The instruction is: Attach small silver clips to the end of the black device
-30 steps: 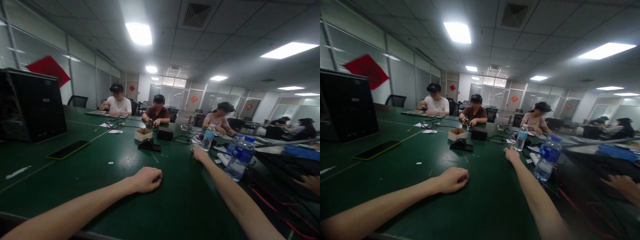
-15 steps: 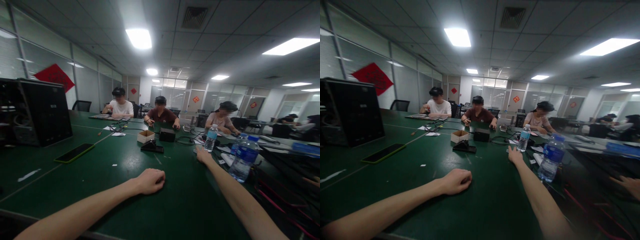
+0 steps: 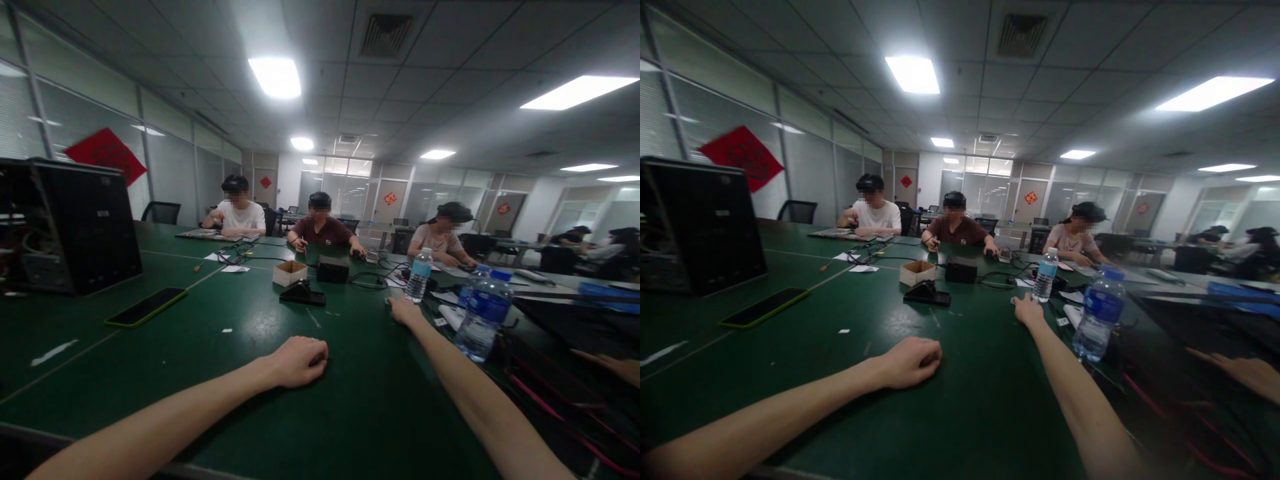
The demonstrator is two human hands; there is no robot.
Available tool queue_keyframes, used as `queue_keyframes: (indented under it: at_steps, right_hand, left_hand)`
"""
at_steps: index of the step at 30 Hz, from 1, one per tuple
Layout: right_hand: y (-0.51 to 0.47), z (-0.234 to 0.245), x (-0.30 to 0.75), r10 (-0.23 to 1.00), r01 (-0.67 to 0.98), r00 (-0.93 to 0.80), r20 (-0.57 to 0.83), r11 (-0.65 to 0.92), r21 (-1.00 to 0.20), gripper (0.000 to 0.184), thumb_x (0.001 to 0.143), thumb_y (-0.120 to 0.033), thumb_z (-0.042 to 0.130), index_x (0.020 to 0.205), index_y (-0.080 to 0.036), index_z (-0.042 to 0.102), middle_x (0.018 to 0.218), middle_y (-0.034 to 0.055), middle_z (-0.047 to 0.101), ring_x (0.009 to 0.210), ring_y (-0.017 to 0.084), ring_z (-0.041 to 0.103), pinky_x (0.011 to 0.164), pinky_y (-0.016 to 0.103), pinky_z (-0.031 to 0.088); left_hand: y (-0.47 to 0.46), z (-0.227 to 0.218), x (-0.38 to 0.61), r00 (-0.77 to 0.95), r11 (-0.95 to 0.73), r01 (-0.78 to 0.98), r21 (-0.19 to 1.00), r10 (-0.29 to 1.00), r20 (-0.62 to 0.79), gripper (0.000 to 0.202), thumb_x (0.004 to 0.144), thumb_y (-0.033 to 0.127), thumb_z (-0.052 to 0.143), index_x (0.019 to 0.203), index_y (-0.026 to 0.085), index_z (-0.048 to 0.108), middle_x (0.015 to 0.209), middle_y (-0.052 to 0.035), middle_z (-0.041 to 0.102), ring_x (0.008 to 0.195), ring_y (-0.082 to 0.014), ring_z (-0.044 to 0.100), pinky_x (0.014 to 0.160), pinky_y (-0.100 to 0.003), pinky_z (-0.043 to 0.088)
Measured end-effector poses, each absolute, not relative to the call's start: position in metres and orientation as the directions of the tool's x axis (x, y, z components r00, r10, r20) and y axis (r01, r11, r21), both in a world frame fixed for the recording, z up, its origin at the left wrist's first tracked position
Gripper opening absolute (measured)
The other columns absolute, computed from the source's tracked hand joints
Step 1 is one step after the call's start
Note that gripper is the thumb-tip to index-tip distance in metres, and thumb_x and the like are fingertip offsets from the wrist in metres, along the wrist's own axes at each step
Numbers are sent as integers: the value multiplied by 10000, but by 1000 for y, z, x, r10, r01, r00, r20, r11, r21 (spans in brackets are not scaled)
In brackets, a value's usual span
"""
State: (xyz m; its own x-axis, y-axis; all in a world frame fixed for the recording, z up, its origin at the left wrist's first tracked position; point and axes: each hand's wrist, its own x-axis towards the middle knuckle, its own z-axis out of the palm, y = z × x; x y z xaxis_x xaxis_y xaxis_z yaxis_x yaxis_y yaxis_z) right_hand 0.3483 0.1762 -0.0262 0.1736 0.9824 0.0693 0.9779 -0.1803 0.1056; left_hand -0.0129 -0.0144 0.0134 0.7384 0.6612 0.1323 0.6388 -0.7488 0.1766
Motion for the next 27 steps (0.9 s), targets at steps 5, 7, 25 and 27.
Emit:
queue_keyframes:
  at_steps: [5,7,25,27]
  right_hand:
    - [164,-21,343,982,978,149,116,-164,132,422,938,-220,424,1351,-290,479,1318,177,416,1099,321,573,825,398,465]
    - [161,-20,341,982,980,137,133,-154,129,399,947,-211,411,1331,-280,493,1324,179,402,1071,309,589,814,387,463]
    - [183,-27,372,875,860,483,30,-467,-205,727,840,-625,487,1339,-100,431,1380,281,366,1244,420,420,923,490,382]
    - [186,-29,376,891,870,454,24,-437,-228,766,827,-659,478,1342,-95,432,1400,294,342,1254,437,403,926,519,372]
  left_hand:
    - [-17,17,-13,738,-745,635,203,663,124,98,912,243,492,941,193,571,842,-7,634,745,-149,601,680,-240,448]
    - [-19,19,-12,732,-735,645,208,673,108,98,917,241,490,947,192,570,849,-9,634,753,-150,601,686,-242,452]
    - [-13,11,-13,737,-747,628,216,661,142,91,901,237,497,938,199,571,863,-12,641,764,-159,603,669,-246,442]
    - [-11,8,-13,742,-757,623,199,652,158,88,898,235,496,931,197,568,862,-16,644,763,-164,606,665,-248,439]
